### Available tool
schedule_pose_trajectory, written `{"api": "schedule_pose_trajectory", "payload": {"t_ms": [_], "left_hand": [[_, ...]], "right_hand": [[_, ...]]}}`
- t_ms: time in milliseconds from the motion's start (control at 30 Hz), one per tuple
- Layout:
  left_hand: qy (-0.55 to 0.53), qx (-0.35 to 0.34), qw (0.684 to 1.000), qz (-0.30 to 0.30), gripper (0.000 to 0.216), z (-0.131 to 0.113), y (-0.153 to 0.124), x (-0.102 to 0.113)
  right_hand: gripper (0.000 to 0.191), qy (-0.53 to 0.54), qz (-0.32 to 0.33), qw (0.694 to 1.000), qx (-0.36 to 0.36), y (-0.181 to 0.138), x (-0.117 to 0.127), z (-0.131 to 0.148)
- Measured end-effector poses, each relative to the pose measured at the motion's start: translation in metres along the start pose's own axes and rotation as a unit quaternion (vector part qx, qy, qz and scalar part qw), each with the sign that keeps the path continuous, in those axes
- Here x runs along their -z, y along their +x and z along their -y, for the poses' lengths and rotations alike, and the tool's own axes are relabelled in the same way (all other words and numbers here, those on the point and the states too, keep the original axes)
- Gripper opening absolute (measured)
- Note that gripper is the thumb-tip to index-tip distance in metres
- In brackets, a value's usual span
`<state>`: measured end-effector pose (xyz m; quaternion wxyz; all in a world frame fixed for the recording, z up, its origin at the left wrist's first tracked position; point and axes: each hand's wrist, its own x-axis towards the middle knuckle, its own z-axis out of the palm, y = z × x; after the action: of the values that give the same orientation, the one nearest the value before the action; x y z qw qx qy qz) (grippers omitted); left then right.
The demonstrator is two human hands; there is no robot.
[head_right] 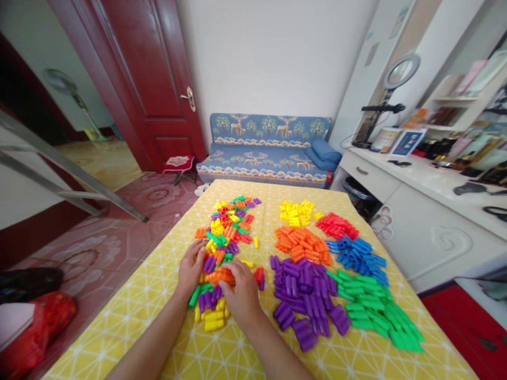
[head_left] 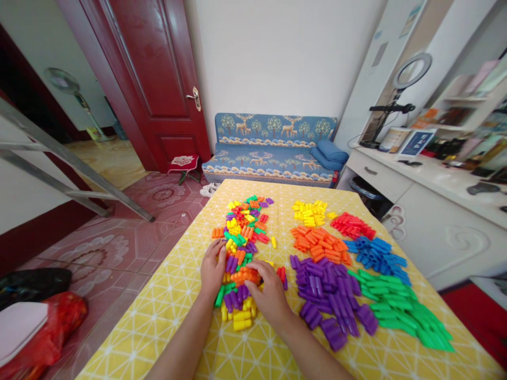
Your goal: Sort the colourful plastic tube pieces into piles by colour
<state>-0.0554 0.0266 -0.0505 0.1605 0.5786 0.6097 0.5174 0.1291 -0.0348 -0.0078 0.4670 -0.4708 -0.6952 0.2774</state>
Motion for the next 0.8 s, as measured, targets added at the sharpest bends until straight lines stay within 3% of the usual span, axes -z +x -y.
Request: {"api": "schedule_pose_trajectory", "payload": {"t_ms": [133, 367, 600, 800], "left_hand": [[-0.005, -0.004, 1.000, -0.003, 0.035, 0.001, 0.000, -0.001], [-0.006, 0.001, 1.000, -0.004, 0.036, 0.001, 0.000, 0.000], [-0.003, 0.001, 1.000, -0.005, 0.036, -0.001, 0.000, 0.000], [-0.001, 0.004, 1.000, -0.002, 0.037, 0.001, 0.000, -0.001]], "right_hand": [[0.024, 0.008, -0.044, 0.999, 0.013, 0.000, 0.006, 0.006], [0.017, 0.081, -0.044, 0.992, -0.089, 0.002, 0.013, 0.004], [0.018, 0.085, -0.079, 0.990, -0.080, 0.006, 0.021, -0.003], [0.021, 0.174, -0.067, 0.968, -0.169, 0.004, 0.018, -0.009]]}}
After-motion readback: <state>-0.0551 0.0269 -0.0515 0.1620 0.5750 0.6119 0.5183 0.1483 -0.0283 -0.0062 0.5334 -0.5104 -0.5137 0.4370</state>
